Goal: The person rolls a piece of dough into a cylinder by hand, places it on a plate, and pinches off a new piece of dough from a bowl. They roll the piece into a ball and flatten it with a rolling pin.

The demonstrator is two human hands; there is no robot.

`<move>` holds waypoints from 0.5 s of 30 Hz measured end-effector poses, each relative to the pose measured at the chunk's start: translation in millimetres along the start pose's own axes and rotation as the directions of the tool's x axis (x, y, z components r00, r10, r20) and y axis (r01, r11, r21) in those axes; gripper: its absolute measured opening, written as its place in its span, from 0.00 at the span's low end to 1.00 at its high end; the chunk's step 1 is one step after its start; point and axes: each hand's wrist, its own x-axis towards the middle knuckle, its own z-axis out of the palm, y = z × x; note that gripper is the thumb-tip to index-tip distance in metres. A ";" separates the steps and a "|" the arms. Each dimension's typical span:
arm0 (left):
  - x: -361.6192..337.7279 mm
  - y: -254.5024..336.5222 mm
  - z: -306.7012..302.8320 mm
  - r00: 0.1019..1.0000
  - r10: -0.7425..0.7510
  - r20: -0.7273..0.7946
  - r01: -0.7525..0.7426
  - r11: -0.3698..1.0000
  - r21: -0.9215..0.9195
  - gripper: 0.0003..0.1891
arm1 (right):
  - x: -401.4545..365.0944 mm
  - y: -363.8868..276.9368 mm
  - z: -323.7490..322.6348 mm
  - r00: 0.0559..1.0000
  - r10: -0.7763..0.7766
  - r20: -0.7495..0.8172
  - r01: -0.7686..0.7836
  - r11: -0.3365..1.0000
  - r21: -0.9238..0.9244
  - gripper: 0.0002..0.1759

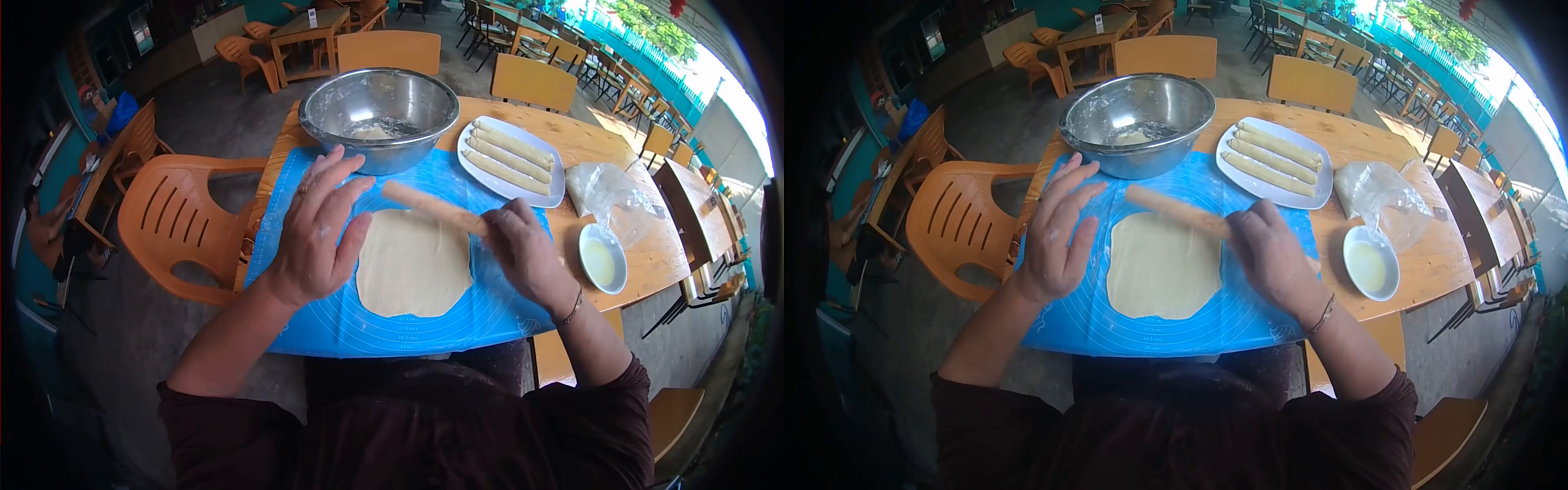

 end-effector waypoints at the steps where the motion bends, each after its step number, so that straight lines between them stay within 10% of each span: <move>1: -3.7 4.9 1.3 0.996 0.086 -0.011 -0.085 0.995 0.060 0.20 | -2.9 -9.0 6.0 0.996 -0.073 0.046 0.072 0.997 0.036 0.17; 9: -48.7 -10.0 49.6 0.888 -0.253 0.385 0.132 0.941 0.313 0.36 | 3.4 -18.0 53.3 0.959 -0.196 0.204 0.189 0.980 0.055 0.19; 15: -22.7 -22.6 61.7 0.775 -0.470 0.422 0.273 0.852 0.446 0.39 | 20.2 -7.0 62.4 0.983 0.042 0.181 0.056 0.861 -0.505 0.43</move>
